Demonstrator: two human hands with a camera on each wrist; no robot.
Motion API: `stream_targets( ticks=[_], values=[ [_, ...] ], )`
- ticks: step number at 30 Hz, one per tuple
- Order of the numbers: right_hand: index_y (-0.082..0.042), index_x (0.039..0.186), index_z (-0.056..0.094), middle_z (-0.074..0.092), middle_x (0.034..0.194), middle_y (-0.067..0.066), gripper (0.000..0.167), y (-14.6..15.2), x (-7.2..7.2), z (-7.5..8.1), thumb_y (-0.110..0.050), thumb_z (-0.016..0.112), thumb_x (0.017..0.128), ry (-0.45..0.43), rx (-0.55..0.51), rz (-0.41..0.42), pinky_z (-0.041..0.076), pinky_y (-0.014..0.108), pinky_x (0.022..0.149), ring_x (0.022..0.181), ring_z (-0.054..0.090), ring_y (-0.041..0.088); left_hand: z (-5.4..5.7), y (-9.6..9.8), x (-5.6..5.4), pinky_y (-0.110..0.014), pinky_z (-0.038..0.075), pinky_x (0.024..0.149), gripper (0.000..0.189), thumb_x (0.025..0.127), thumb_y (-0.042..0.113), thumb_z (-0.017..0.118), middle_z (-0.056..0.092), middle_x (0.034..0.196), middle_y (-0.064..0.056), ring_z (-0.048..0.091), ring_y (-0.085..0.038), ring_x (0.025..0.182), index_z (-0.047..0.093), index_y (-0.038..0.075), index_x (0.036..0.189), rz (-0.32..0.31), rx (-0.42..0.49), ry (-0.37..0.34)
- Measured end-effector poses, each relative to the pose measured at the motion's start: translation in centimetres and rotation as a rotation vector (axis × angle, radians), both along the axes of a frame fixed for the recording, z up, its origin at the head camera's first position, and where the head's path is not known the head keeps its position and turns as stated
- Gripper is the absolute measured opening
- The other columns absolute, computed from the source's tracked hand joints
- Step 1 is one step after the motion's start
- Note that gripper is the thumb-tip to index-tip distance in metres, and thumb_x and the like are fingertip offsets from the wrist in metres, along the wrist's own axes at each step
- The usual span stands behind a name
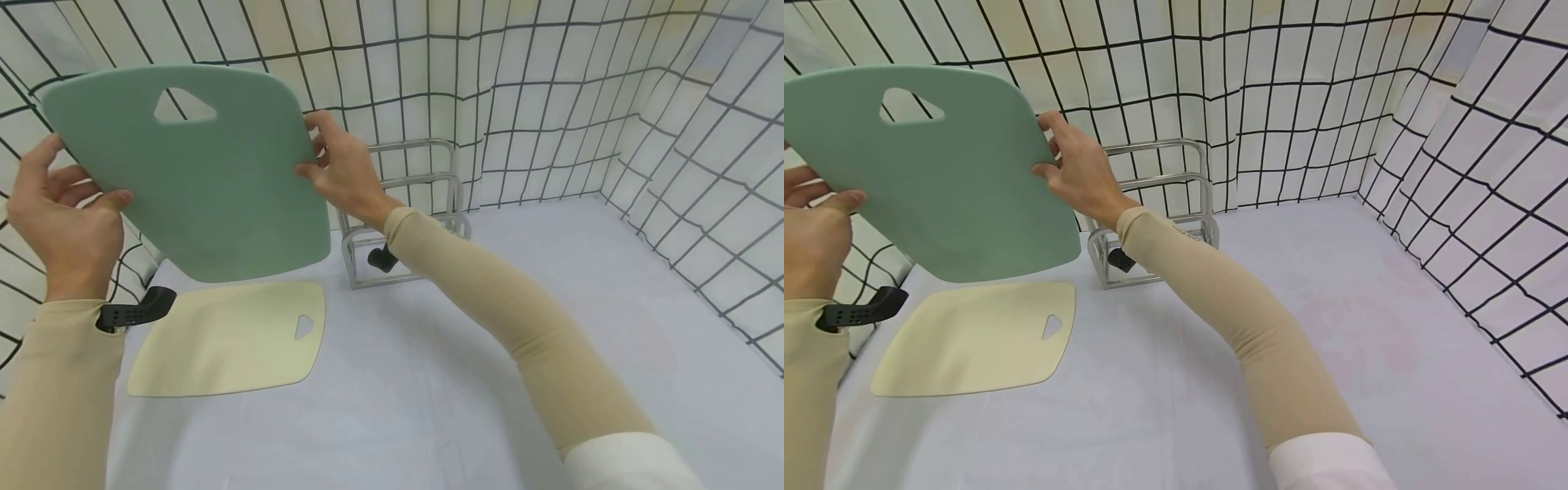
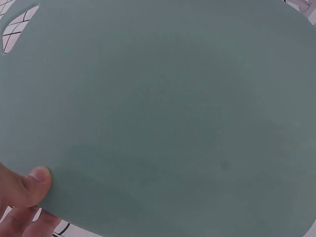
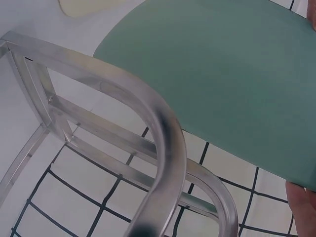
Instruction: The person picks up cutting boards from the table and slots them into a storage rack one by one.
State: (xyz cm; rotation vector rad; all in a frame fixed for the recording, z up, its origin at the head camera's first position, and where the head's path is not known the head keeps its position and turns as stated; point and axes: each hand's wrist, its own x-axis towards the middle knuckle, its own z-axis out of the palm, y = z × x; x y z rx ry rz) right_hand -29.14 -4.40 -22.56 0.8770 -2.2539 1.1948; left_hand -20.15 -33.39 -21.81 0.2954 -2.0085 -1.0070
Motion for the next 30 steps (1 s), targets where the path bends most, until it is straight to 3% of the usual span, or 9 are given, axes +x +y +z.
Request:
stream_targets(
  ticks=[12, 23, 30],
  values=[
    [-0.01, 0.132, 0.049, 0.073, 0.108, 0.009, 0.049, 0.1, -1.0, -0.5, -0.011, 0.078, 0.092, 0.013, -0.02, -0.005, 0.055, 0.019, 0.078, 0.082, 0.068, 0.017, 0.1, 0.6, -0.7, -0.02, 0.05, 0.111, 0.069, 0.098, -0.002, 0.059, 0.067, 0.132, 0.016, 0.056, 0.016, 0.093, 0.05, 0.046, 0.147, 0.025, -0.05, -0.011],
    [-0.011, 0.132, 0.049, 0.07, 0.103, 0.008, 0.049, 0.3, -1.6, -0.4, -0.011, 0.077, 0.093, 0.001, -0.021, -0.021, 0.055, 0.02, 0.078, 0.083, 0.067, 0.017, 0.0, 1.1, -1.4, -0.014, 0.054, 0.101, 0.073, 0.092, -0.011, 0.058, 0.06, 0.109, 0.03, 0.056, 0.018, 0.085, 0.056, 0.043, 0.142, 0.015, -0.053, 0.045],
    [-0.012, 0.134, 0.048, 0.069, 0.104, 0.008, 0.049, 0.4, -1.9, -0.2, -0.013, 0.076, 0.093, -0.025, -0.009, -0.03, 0.054, 0.02, 0.079, 0.084, 0.066, 0.016, 0.2, 1.5, -1.6, -0.014, 0.053, 0.102, 0.074, 0.093, -0.01, 0.058, 0.059, 0.109, 0.031, 0.055, 0.018, 0.085, 0.056, 0.044, 0.142, 0.031, -0.049, 0.031]
  ],
)
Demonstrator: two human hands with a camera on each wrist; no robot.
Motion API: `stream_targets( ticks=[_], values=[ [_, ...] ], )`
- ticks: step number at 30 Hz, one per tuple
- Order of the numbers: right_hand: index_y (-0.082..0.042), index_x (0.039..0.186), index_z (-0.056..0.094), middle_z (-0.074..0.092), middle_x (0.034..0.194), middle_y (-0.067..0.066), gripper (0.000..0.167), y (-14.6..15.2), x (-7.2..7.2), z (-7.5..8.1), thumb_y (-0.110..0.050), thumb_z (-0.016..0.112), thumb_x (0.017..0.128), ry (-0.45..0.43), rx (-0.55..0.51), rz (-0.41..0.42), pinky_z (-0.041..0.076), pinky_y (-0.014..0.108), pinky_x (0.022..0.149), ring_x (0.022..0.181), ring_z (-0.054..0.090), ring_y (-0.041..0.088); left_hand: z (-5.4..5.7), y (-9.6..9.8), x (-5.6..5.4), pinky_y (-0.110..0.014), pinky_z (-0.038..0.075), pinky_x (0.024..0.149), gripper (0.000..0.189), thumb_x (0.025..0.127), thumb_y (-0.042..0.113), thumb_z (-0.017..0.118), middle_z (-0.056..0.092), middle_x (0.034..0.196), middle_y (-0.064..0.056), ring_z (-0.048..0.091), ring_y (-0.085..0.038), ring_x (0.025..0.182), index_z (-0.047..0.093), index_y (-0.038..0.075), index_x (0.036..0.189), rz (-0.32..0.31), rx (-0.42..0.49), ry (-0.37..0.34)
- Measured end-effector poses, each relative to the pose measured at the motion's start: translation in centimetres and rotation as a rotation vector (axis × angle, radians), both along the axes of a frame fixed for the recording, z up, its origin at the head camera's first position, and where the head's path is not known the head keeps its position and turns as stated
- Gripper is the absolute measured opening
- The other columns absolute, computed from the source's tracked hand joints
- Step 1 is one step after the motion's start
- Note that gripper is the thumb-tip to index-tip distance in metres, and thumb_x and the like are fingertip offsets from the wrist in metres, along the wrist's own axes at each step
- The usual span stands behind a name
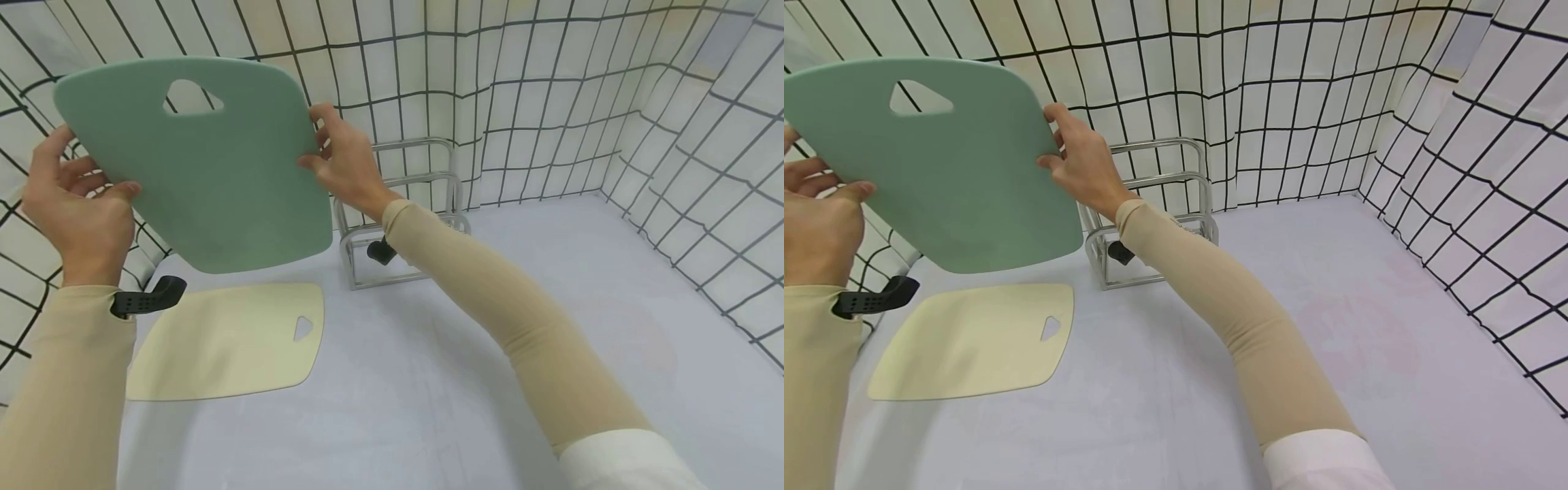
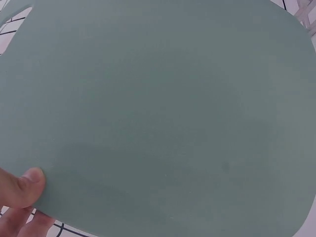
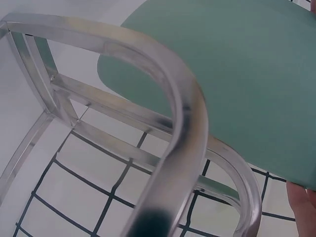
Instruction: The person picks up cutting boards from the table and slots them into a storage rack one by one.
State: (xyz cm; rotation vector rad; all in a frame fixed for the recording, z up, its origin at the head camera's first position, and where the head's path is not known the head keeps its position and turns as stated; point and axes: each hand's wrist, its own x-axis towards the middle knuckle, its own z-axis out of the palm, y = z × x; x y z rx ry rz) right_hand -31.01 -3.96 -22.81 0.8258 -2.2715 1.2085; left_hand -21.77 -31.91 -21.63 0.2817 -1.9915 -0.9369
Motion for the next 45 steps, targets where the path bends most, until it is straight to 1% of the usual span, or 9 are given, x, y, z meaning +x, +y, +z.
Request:
stream_targets(
  ticks=[7, 15, 21, 28, 33, 37, 39, 41, 45],
  values=[
    [-0.012, 0.135, 0.048, 0.071, 0.109, 0.008, 0.05, 0.2, -0.3, 0.0, -0.013, 0.076, 0.094, 0.004, 0.012, -0.016, 0.055, 0.02, 0.081, 0.087, 0.067, 0.015, -0.1, -0.3, -0.7, -0.016, 0.052, 0.105, 0.072, 0.095, -0.006, 0.058, 0.069, 0.127, 0.019, 0.055, 0.018, 0.087, 0.053, 0.047, 0.143, -0.007, -0.005, -0.021],
    [-0.013, 0.136, 0.048, 0.069, 0.108, 0.008, 0.051, 0.6, -0.8, 0.1, -0.013, 0.076, 0.094, -0.014, -0.002, -0.023, 0.057, 0.02, 0.082, 0.088, 0.069, 0.015, 0.4, 0.2, -1.2, -0.018, 0.053, 0.106, 0.073, 0.094, -0.008, 0.056, 0.068, 0.132, 0.016, 0.057, 0.017, 0.091, 0.054, 0.047, 0.143, -0.034, -0.025, -0.011],
    [-0.013, 0.137, 0.048, 0.069, 0.107, 0.008, 0.052, 1.0, -0.8, 0.3, -0.012, 0.076, 0.093, -0.018, -0.012, -0.029, 0.058, 0.021, 0.083, 0.088, 0.069, 0.016, 0.5, 0.7, -1.4, -0.019, 0.052, 0.107, 0.072, 0.094, -0.006, 0.056, 0.071, 0.131, 0.013, 0.06, 0.015, 0.093, 0.054, 0.047, 0.143, -0.031, -0.027, -0.001],
    [-0.014, 0.138, 0.048, 0.069, 0.106, 0.008, 0.052, 1.6, -0.7, 0.6, -0.013, 0.076, 0.094, -0.019, -0.016, -0.043, 0.057, 0.022, 0.082, 0.088, 0.069, 0.016, 0.7, 1.1, -1.6, -0.021, 0.05, 0.11, 0.07, 0.096, -0.004, 0.057, 0.07, 0.134, 0.012, 0.063, 0.012, 0.1, 0.052, 0.047, 0.145, -0.047, -0.005, -0.017],
    [-0.013, 0.138, 0.048, 0.07, 0.104, 0.009, 0.052, 1.8, -0.8, 0.5, -0.012, 0.075, 0.094, -0.013, -0.023, -0.035, 0.057, 0.021, 0.083, 0.087, 0.069, 0.016, 0.6, 1.3, -1.6, -0.019, 0.052, 0.108, 0.072, 0.094, -0.005, 0.058, 0.071, 0.13, 0.013, 0.062, 0.013, 0.095, 0.053, 0.047, 0.143, -0.05, -0.001, -0.005],
    [-0.012, 0.138, 0.048, 0.07, 0.105, 0.009, 0.052, 2.0, -0.9, 0.5, -0.011, 0.075, 0.094, -0.002, -0.023, -0.041, 0.058, 0.021, 0.083, 0.086, 0.069, 0.015, 0.5, 1.4, -1.8, -0.017, 0.053, 0.105, 0.075, 0.092, -0.008, 0.058, 0.072, 0.126, 0.014, 0.059, 0.017, 0.09, 0.054, 0.048, 0.143, -0.039, -0.039, 0.008],
    [-0.012, 0.139, 0.048, 0.07, 0.105, 0.009, 0.052, 2.1, -0.9, 0.5, -0.012, 0.075, 0.094, 0.001, -0.022, -0.047, 0.058, 0.021, 0.083, 0.086, 0.069, 0.015, 0.5, 1.6, -1.8, -0.017, 0.053, 0.104, 0.076, 0.092, -0.008, 0.058, 0.072, 0.125, 0.013, 0.058, 0.017, 0.089, 0.054, 0.048, 0.143, -0.033, -0.053, 0.008],
    [-0.012, 0.139, 0.048, 0.07, 0.106, 0.009, 0.053, 2.1, -1.0, 0.4, -0.012, 0.075, 0.094, 0.003, -0.023, -0.051, 0.058, 0.021, 0.083, 0.087, 0.069, 0.015, 0.6, 1.8, -1.7, -0.017, 0.054, 0.104, 0.075, 0.092, -0.008, 0.058, 0.073, 0.127, 0.01, 0.057, 0.018, 0.088, 0.053, 0.047, 0.143, -0.024, -0.06, 0.002],
    [-0.012, 0.14, 0.048, 0.07, 0.105, 0.009, 0.054, 2.2, -1.1, 0.4, -0.012, 0.076, 0.094, 0.006, -0.022, -0.056, 0.057, 0.02, 0.084, 0.087, 0.069, 0.015, 0.8, 2.6, -1.3, -0.017, 0.054, 0.104, 0.074, 0.093, -0.008, 0.058, 0.072, 0.127, 0.008, 0.056, 0.019, 0.087, 0.054, 0.045, 0.144, -0.012, -0.062, -0.002]
  ],
)
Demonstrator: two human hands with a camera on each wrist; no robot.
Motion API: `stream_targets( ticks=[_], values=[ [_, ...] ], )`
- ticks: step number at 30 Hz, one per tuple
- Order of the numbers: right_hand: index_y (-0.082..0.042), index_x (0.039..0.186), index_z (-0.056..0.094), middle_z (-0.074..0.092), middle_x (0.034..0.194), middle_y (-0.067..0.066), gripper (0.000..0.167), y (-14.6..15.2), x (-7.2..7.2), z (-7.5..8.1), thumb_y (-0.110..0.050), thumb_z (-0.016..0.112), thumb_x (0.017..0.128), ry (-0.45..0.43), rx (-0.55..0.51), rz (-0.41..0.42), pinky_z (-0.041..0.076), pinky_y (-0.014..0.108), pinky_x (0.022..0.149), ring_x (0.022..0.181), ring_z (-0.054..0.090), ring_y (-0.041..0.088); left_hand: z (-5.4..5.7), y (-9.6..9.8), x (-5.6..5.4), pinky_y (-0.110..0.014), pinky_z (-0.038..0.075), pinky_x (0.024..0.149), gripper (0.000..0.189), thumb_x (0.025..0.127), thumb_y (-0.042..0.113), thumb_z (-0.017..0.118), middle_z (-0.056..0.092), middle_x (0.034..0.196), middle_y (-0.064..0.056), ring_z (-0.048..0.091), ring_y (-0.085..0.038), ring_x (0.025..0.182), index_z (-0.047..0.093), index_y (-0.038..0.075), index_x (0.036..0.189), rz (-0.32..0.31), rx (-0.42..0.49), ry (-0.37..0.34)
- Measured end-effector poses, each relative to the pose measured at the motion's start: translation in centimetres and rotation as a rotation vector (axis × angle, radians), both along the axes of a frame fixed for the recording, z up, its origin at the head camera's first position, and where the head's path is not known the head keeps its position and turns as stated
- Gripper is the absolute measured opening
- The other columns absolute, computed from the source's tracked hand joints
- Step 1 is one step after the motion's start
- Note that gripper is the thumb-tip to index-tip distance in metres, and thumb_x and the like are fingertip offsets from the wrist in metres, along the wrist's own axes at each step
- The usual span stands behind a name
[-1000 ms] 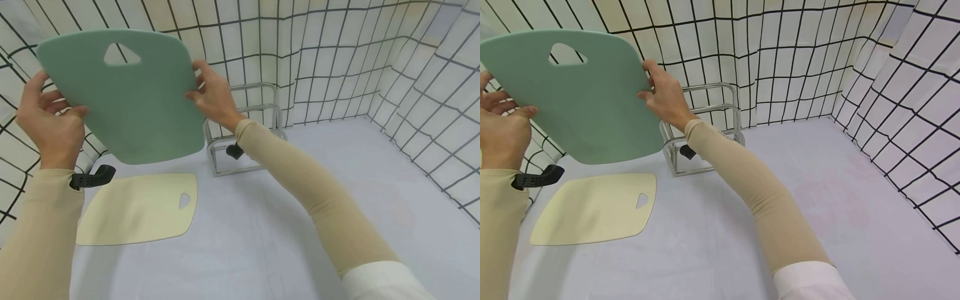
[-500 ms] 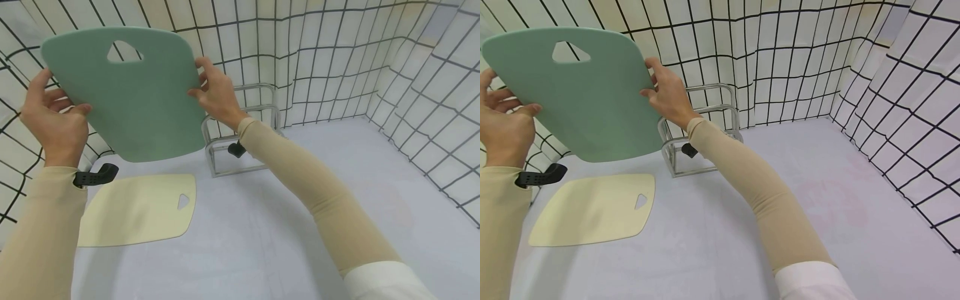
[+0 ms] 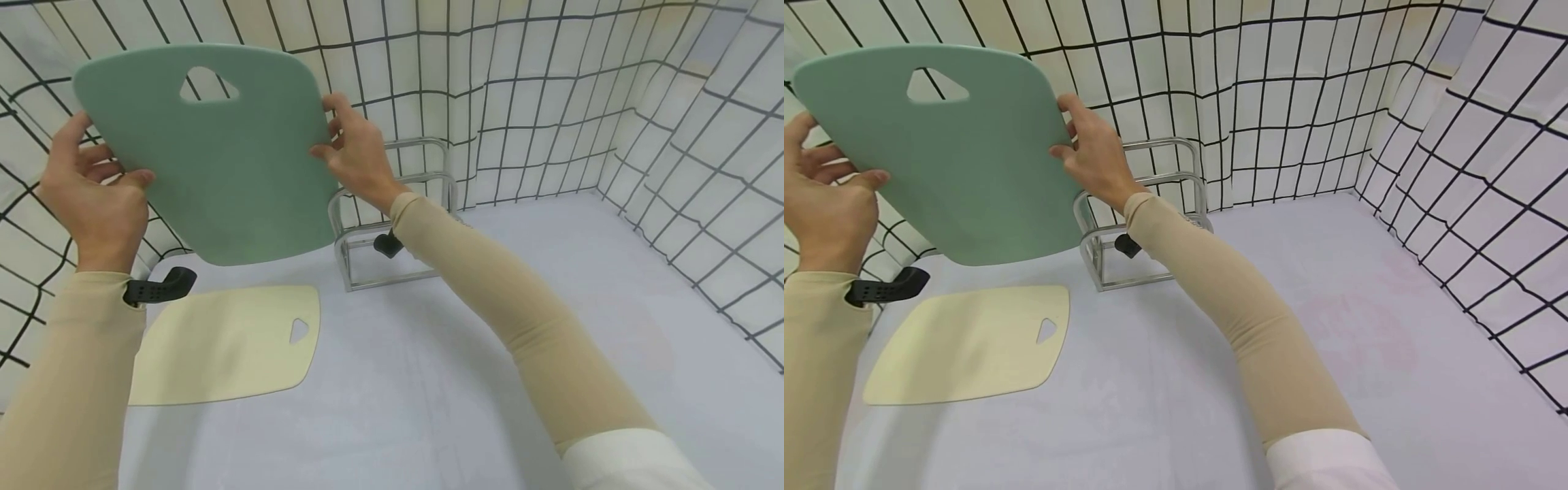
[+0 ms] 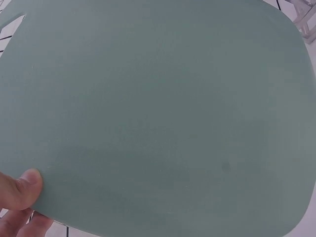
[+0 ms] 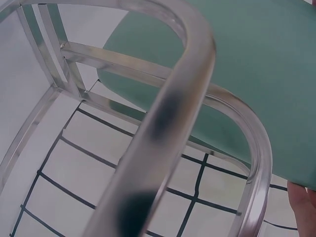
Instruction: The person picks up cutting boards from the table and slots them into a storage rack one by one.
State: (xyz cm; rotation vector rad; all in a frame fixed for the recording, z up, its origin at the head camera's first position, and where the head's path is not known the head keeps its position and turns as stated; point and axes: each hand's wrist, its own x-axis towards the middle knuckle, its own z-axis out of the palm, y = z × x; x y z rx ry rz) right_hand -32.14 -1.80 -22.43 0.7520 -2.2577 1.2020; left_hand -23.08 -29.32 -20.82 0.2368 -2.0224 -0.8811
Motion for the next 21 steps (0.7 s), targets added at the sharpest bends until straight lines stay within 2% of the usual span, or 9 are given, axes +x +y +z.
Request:
stream_targets(
  ticks=[5, 9, 15, 21],
  values=[
    [-0.012, 0.14, 0.049, 0.071, 0.105, 0.008, 0.054, 0.0, 0.0, 0.1, -0.012, 0.076, 0.093, 0.004, -0.002, -0.004, 0.057, 0.021, 0.082, 0.085, 0.068, 0.016, 0.1, 0.4, 0.3, -0.017, 0.054, 0.104, 0.074, 0.093, -0.009, 0.057, 0.071, 0.123, 0.012, 0.054, 0.018, 0.086, 0.054, 0.044, 0.144, 0.005, 0.004, -0.001],
    [-0.012, 0.14, 0.049, 0.07, 0.106, 0.008, 0.054, 0.1, -0.1, 0.1, -0.012, 0.076, 0.094, 0.015, 0.003, -0.007, 0.056, 0.021, 0.082, 0.086, 0.067, 0.016, -0.1, 0.0, -0.1, -0.017, 0.054, 0.103, 0.074, 0.093, -0.008, 0.057, 0.072, 0.126, 0.009, 0.055, 0.018, 0.086, 0.054, 0.045, 0.144, 0.003, -0.008, 0.006],
    [-0.012, 0.14, 0.049, 0.07, 0.108, 0.008, 0.053, 0.3, -0.2, 0.2, -0.013, 0.075, 0.094, 0.019, 0.007, -0.011, 0.056, 0.022, 0.082, 0.087, 0.067, 0.017, -0.1, -0.4, -0.8, -0.017, 0.054, 0.103, 0.074, 0.092, -0.008, 0.058, 0.072, 0.126, 0.011, 0.059, 0.016, 0.088, 0.055, 0.045, 0.143, -0.032, 0.034, 0.015],
    [-0.014, 0.14, 0.048, 0.07, 0.108, 0.008, 0.052, 0.5, -0.3, 0.3, -0.014, 0.075, 0.095, 0.01, 0.008, -0.017, 0.056, 0.022, 0.083, 0.088, 0.067, 0.016, 0.1, 0.3, -0.8, -0.015, 0.055, 0.101, 0.072, 0.092, -0.008, 0.057, 0.071, 0.12, 0.014, 0.056, 0.017, 0.083, 0.056, 0.043, 0.142, -0.03, 0.03, 0.02]
  ],
)
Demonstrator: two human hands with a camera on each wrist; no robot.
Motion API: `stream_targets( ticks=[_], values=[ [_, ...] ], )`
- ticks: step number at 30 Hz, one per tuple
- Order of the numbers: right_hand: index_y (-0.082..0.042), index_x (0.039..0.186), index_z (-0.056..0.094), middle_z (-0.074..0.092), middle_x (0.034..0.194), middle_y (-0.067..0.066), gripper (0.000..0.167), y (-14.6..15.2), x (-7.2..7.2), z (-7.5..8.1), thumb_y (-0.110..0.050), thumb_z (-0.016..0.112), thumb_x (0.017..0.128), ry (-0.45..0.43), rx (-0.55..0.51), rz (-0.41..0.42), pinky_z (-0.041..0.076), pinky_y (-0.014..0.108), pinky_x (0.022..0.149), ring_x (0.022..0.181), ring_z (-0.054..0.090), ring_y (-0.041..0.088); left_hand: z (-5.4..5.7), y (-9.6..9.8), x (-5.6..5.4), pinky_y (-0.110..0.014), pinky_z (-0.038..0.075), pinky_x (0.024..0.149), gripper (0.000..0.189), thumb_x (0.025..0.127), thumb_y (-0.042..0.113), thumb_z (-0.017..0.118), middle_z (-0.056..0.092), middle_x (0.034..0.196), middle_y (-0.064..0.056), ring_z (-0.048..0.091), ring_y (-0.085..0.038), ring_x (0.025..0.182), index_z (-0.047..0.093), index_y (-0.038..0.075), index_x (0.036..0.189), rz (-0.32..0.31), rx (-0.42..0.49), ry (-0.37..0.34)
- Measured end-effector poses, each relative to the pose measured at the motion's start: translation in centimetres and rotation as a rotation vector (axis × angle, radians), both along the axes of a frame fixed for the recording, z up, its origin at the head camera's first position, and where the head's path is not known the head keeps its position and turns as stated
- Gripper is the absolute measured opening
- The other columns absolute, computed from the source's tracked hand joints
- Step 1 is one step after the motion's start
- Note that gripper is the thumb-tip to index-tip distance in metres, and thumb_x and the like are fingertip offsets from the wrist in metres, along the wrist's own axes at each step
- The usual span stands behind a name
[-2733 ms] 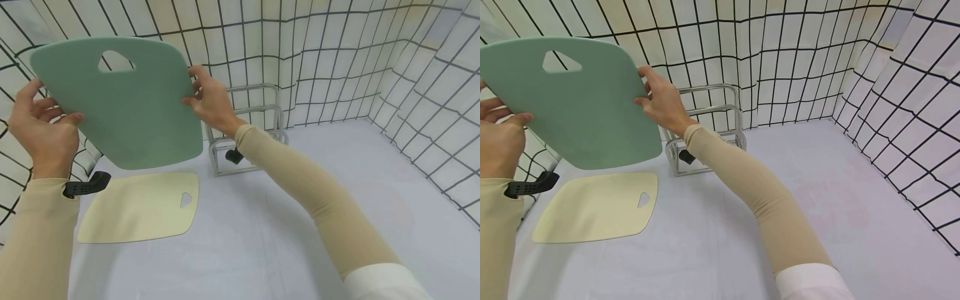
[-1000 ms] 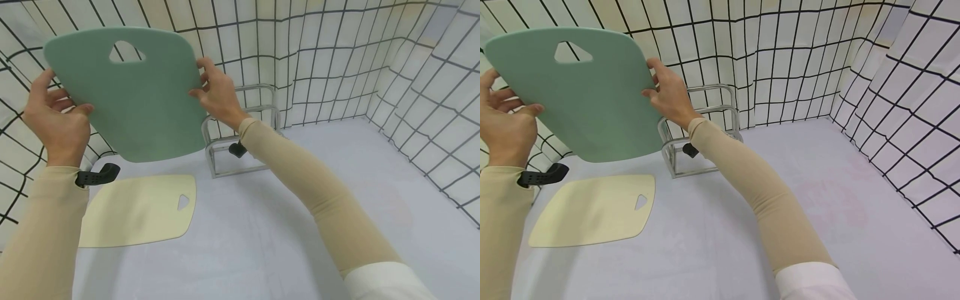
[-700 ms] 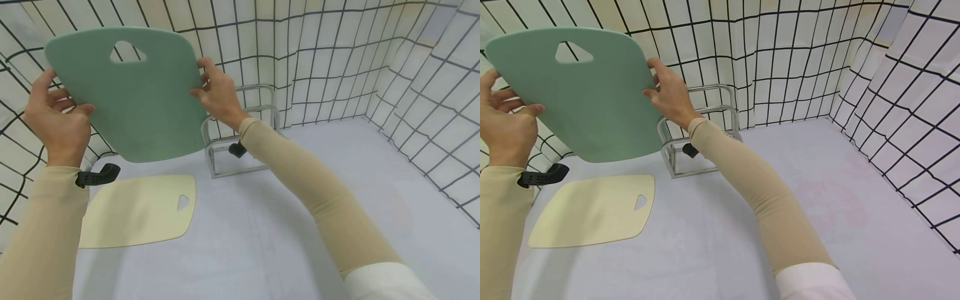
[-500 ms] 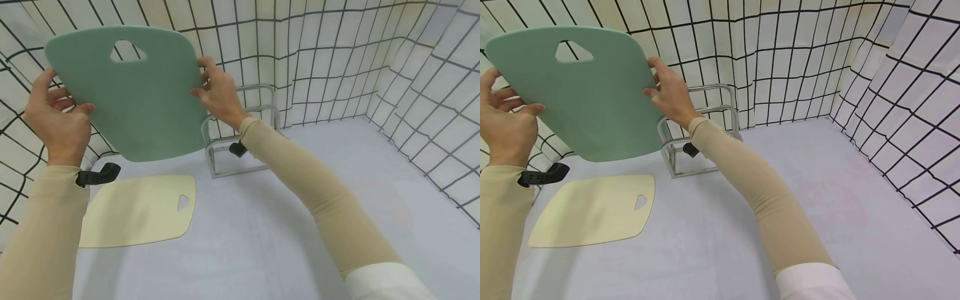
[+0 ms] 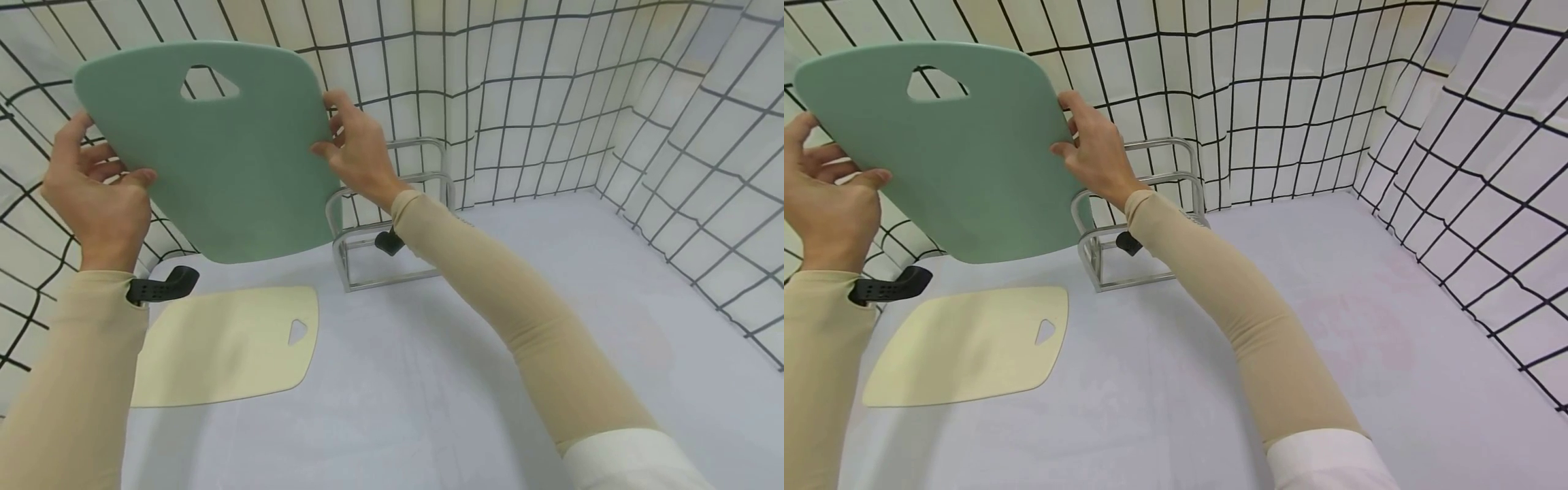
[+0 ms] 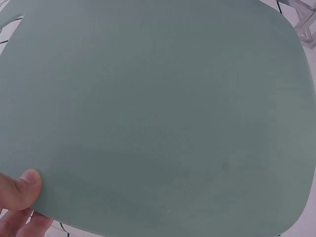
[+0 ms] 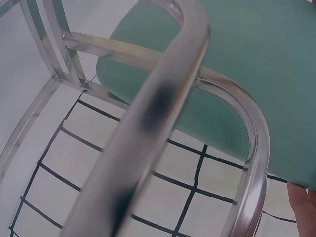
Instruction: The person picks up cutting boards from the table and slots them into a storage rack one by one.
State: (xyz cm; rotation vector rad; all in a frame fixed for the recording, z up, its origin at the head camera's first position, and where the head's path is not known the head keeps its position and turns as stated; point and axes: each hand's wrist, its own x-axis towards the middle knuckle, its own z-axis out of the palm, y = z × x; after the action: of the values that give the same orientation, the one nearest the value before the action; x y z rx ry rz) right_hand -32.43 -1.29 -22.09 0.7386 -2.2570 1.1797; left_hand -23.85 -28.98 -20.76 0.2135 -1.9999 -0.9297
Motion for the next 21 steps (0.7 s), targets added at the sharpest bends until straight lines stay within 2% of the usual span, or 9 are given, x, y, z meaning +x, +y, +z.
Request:
stream_targets(
  ticks=[8, 15, 21],
  values=[
    [-0.014, 0.138, 0.05, 0.071, 0.108, 0.007, 0.051, 0.3, 0.0, 0.1, -0.012, 0.076, 0.094, -0.019, -0.019, -0.005, 0.056, 0.022, 0.082, 0.089, 0.067, 0.017, -0.1, 0.6, 0.0, -0.011, 0.055, 0.094, 0.072, 0.092, -0.01, 0.055, 0.071, 0.116, 0.013, 0.055, 0.018, 0.08, 0.057, 0.042, 0.142, 0.017, -0.024, 0.01],
    [-0.015, 0.138, 0.05, 0.073, 0.11, 0.007, 0.052, 0.8, -0.1, 0.2, -0.013, 0.076, 0.094, -0.011, -0.011, -0.012, 0.057, 0.023, 0.084, 0.09, 0.069, 0.017, -0.2, 0.2, -0.5, -0.012, 0.056, 0.094, 0.071, 0.091, -0.009, 0.058, 0.07, 0.112, 0.019, 0.06, 0.015, 0.083, 0.057, 0.041, 0.141, -0.041, 0.027, 0.015],
    [-0.014, 0.139, 0.05, 0.073, 0.11, 0.007, 0.052, 1.2, -0.2, 0.4, -0.014, 0.076, 0.094, 0.013, 0.001, -0.023, 0.056, 0.021, 0.084, 0.089, 0.07, 0.016, -0.3, 0.3, -0.7, -0.014, 0.056, 0.096, 0.069, 0.091, -0.007, 0.06, 0.066, 0.109, 0.024, 0.06, 0.016, 0.083, 0.058, 0.041, 0.14, -0.036, 0.018, 0.024]
  ],
)
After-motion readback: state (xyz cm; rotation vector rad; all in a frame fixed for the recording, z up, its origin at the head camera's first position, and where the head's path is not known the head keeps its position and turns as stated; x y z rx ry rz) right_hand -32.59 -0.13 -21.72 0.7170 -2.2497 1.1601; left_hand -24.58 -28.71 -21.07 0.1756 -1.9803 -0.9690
